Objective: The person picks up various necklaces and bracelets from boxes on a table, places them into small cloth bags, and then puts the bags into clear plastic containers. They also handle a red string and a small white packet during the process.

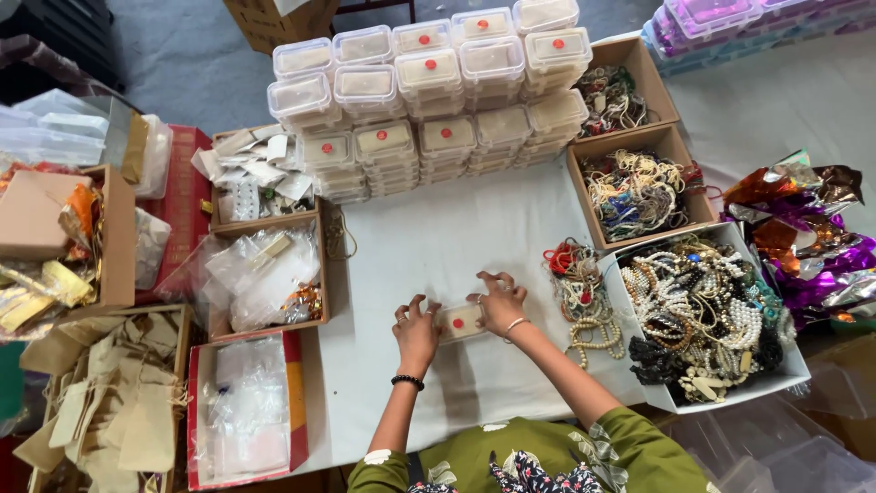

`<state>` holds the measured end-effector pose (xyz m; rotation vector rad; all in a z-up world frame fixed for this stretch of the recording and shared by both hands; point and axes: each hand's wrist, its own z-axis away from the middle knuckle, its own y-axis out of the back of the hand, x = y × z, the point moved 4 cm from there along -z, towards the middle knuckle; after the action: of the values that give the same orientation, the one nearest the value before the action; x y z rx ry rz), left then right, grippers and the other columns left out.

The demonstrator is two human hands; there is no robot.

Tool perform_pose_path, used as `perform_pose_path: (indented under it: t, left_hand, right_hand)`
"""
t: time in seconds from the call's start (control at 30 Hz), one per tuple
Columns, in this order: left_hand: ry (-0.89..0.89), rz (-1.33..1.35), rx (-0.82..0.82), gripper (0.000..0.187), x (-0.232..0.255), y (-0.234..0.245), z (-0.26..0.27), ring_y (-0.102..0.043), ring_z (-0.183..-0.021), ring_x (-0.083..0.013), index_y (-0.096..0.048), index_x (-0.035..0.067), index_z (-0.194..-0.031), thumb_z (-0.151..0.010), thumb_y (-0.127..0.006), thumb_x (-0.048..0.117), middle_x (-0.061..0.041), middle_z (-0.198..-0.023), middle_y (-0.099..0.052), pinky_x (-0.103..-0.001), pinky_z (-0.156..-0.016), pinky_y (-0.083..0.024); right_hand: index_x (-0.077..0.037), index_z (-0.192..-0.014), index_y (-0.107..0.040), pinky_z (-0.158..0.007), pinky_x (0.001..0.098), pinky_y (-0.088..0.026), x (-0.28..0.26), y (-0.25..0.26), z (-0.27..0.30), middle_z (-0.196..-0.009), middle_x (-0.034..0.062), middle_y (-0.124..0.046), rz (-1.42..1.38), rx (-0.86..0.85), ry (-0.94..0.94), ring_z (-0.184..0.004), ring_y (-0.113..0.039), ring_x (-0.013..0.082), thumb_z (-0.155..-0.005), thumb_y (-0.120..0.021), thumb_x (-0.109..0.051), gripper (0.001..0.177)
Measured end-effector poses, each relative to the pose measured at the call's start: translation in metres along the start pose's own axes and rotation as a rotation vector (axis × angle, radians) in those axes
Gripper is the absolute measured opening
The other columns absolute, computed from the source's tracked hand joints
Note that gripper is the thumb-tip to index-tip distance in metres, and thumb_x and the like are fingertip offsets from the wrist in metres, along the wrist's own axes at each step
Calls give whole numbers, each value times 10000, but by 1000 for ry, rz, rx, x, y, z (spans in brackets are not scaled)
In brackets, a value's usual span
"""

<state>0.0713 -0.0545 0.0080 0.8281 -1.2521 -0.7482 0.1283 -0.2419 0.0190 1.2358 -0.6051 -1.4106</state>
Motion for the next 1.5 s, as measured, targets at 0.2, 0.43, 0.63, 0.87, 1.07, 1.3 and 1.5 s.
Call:
perform_pose_path:
  t: [0.2,0.43,0.63,0.87,1.07,1.3,1.5]
  left_hand:
    - [-12,-203,-86,515,0,-10,-18,-398,-1358,-360,-723,235,-1179,-690,-883,224,-17,-1502,-442,-566,-989,-413]
    - [27,-34,-62,497,-13,-3,-4,-433,-1337,-364,-654,227,-1287,-816,-804,272,-62,-1422,-502,-526,-1049,-394]
    - [142,-50,452,405,-38,-34,83,-445,-1314,-339,-606,163,-1349,-976,-592,322,-80,-1440,-518,-504,-1098,-332]
    - [228,-217,388,315,-23,-26,89,-423,-1298,-244,-632,229,-1250,-959,-565,329,13,-1359,-534,-454,-1044,-289]
    - [222,-226,406,311,-26,-30,89,-432,-1283,-224,-630,232,-1247,-956,-572,326,20,-1349,-540,-445,-1041,-295]
    - [232,-271,387,315,-24,-29,87,-434,-1279,-224,-629,235,-1239,-943,-583,329,12,-1340,-538,-436,-1026,-295]
    - [204,-285,412,299,-31,-43,84,-449,-1284,-225,-632,261,-1229,-945,-592,343,14,-1358,-537,-448,-1047,-303]
  right_hand:
    - [-309,-1152,-766,-1034,554,-297,-6,-5,-26,-1545,-15,-397,129,-120,49,-1446,-240,323,-596,-941,-253,586]
    - [-225,-1134,-770,-938,434,-543,26,-52,-66,-1162,52,-722,10,-200,202,-1099,-653,283,-606,-908,-170,549]
    - [-121,-858,-812,-763,343,-583,52,21,-116,-834,74,-772,-663,264,-101,-792,-746,211,-701,-852,-157,165]
    - [27,-982,-719,-700,277,-616,3,100,-216,-885,68,-750,-1570,327,-226,-733,-732,136,-863,-816,-178,255]
    - [-8,-1211,-622,-693,312,-598,-17,114,-208,-962,89,-729,-1587,432,-379,-766,-711,166,-887,-680,-47,331]
    - [-74,-1486,-436,-675,261,-561,10,80,-235,-1109,88,-671,-1759,580,-203,-804,-674,146,-840,-587,75,680]
    - [-109,-1602,-395,-667,272,-526,21,73,-255,-1171,36,-678,-1708,595,-59,-840,-669,92,-807,-519,82,827]
